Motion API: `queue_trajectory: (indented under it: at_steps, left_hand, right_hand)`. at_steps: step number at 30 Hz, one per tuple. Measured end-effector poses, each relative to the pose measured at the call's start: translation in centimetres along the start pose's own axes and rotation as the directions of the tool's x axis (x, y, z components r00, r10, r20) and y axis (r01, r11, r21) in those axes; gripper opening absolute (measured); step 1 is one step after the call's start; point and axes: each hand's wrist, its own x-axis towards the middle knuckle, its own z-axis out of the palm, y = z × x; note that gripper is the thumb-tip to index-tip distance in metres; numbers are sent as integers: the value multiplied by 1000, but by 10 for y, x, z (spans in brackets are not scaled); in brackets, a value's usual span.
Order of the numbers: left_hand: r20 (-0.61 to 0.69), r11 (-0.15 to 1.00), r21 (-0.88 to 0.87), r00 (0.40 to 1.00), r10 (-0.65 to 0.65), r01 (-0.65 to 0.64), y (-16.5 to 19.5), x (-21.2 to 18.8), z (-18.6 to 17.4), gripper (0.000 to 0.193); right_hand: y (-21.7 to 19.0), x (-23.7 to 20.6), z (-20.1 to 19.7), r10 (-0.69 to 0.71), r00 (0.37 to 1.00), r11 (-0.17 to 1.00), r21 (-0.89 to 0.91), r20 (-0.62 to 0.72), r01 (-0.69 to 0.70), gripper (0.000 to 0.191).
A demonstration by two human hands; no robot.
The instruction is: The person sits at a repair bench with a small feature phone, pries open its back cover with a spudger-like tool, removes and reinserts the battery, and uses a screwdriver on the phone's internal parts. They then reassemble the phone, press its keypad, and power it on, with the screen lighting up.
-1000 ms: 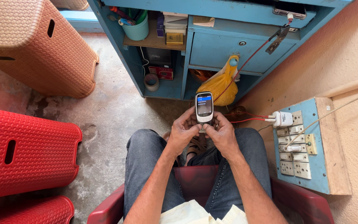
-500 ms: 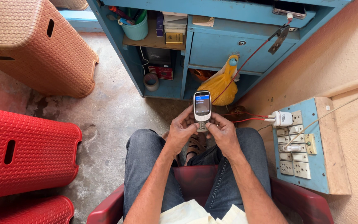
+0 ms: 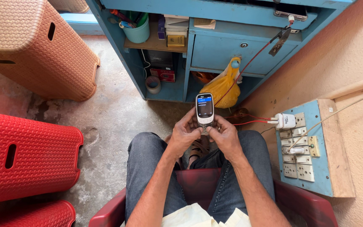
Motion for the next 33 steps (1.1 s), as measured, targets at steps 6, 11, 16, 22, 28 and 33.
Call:
queue_trajectory:
  at_steps: [6, 11, 16, 22, 28, 33]
  left_hand:
    - [6, 1000, 0, 1000, 4, -4, 0, 1, -2, 78]
    - [7, 1000, -1, 1000, 11, -11, 3, 5, 1, 79]
    - [18, 999, -31, 999, 43, -43, 6, 3, -1, 79]
    - [10, 1000, 3, 1000, 17, -17, 12, 3, -1, 78]
    - [69, 1000, -12, 997, 26, -25, 15, 2, -1, 83]
    - [52, 1000, 30, 999, 8, -9, 16, 2, -1, 83]
  right_hand:
    - [-2, -1, 5, -5, 1000, 1000, -9, 28, 5, 44]
    - [-9, 1, 1, -12, 999, 1000, 22, 49, 11, 45]
    - [-10, 1, -1, -60, 993, 996, 76, 99, 52, 41]
    - [-9, 1, -2, -55, 992, 998, 49, 109, 50, 42]
    - [-6, 2, -2, -58, 996, 996, 68, 71, 53, 43]
    - [-6, 2, -4, -57, 996, 996, 74, 70, 52, 43]
